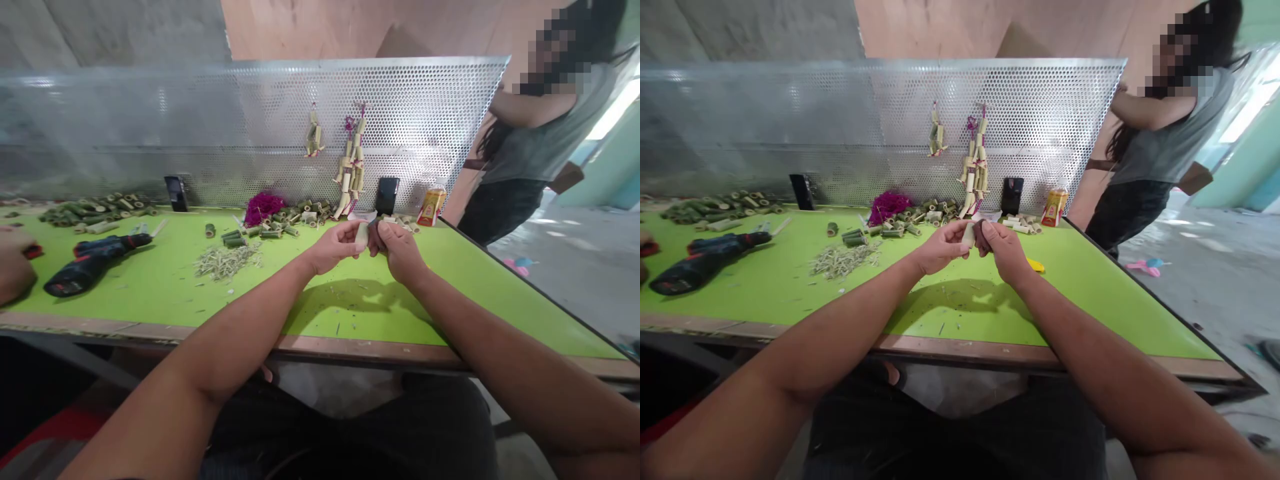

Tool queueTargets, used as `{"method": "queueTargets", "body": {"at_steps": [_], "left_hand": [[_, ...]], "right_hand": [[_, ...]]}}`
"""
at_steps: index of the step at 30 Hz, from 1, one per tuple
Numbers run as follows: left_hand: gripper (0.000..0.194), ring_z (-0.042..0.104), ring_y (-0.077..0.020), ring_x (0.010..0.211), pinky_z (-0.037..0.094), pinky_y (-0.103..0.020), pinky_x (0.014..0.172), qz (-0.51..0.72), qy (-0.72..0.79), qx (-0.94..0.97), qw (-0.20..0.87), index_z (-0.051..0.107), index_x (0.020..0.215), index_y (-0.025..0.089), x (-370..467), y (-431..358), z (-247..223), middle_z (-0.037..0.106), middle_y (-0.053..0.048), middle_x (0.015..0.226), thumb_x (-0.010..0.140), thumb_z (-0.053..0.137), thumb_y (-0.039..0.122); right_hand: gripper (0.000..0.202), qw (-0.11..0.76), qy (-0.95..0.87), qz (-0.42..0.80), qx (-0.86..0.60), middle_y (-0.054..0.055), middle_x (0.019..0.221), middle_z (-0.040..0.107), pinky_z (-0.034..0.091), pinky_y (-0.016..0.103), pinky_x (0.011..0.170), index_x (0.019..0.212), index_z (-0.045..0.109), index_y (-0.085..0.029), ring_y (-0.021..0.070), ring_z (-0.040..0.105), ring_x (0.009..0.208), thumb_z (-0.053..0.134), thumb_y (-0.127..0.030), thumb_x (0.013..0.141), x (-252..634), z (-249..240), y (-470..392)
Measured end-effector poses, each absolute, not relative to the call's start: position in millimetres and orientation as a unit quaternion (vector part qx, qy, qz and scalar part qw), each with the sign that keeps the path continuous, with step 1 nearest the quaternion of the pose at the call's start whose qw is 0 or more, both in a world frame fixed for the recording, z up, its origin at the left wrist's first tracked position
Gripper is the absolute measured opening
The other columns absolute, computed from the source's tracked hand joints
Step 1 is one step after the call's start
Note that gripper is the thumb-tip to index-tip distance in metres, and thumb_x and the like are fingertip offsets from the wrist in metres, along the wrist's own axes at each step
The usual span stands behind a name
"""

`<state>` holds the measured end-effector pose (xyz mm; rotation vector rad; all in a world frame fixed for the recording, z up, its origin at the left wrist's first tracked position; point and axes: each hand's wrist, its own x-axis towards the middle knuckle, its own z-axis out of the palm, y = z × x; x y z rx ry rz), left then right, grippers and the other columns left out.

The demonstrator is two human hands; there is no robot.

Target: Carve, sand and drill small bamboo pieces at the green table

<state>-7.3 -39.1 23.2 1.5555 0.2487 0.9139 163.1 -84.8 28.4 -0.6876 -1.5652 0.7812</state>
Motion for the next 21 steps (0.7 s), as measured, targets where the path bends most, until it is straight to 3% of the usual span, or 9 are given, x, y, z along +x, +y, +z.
{"method": "queueTargets", "body": {"at_steps": [3, 7, 12, 18, 21], "left_hand": [[0.067, 0.06, -0.0149, 0.085, 0.048, -0.025, 0.068, 0.385, 0.114, 0.694, 0.597, 0.053, 0.125, 0.018, -7.9, -37.9, 22.2, 0.065, -0.01, 0.102, 0.065, 0.081, 0.03], [0.061, 0.059, -0.0126, 0.077, 0.047, -0.026, 0.066, 0.374, 0.132, 0.733, 0.552, 0.052, 0.119, 0.014, -8.4, -41.0, 25.6, 0.064, -0.007, 0.09, 0.067, 0.079, 0.033], [0.044, 0.046, -0.0071, 0.062, 0.037, -0.021, 0.054, 0.403, 0.216, 0.802, 0.385, 0.055, 0.101, 0.012, -10.0, -46.9, 30.1, 0.051, 0.002, 0.071, 0.072, 0.073, 0.039], [0.047, 0.05, -0.0104, 0.07, 0.043, -0.024, 0.061, 0.389, 0.229, 0.846, 0.284, 0.057, 0.107, 0.014, -10.6, -45.9, 30.3, 0.057, -0.003, 0.085, 0.072, 0.072, 0.041], [0.046, 0.053, -0.0141, 0.085, 0.047, -0.027, 0.071, 0.422, 0.216, 0.852, 0.22, 0.06, 0.11, 0.015, -10.9, -42.1, 31.1, 0.056, -0.008, 0.103, 0.073, 0.071, 0.04]], "right_hand": [[0.045, 0.588, -0.677, 0.333, -0.292, -0.002, 0.058, 0.046, 0.04, 0.027, 0.055, 0.062, 0.045, -0.021, 0.0124, 0.047, 0.055, 0.048, -0.055, 0.091, 162.8, 28.1, -86.2], [0.044, 0.584, -0.684, 0.31, -0.307, -0.002, 0.057, 0.046, 0.039, 0.027, 0.053, 0.062, 0.047, -0.021, 0.0116, 0.046, 0.053, 0.051, -0.053, 0.091, 162.7, 26.2, -85.9], [0.045, 0.576, -0.686, 0.283, -0.343, -0.002, 0.056, 0.047, 0.039, 0.026, 0.051, 0.06, 0.048, -0.02, 0.0112, 0.045, 0.052, 0.054, -0.056, 0.088, 162.2, 24.2, -85.0], [0.044, 0.594, -0.614, 0.39, -0.343, -0.002, 0.059, 0.05, 0.042, 0.026, 0.053, 0.066, 0.052, -0.021, 0.0106, 0.046, 0.053, 0.059, -0.06, 0.082, 162.1, 27.2, -82.2], [0.038, 0.56, -0.571, 0.483, -0.357, -0.001, 0.068, 0.058, 0.048, 0.028, 0.057, 0.078, 0.061, -0.021, 0.0119, 0.053, 0.059, 0.065, -0.059, 0.078, 166.0, 26.8, -78.4]]}}
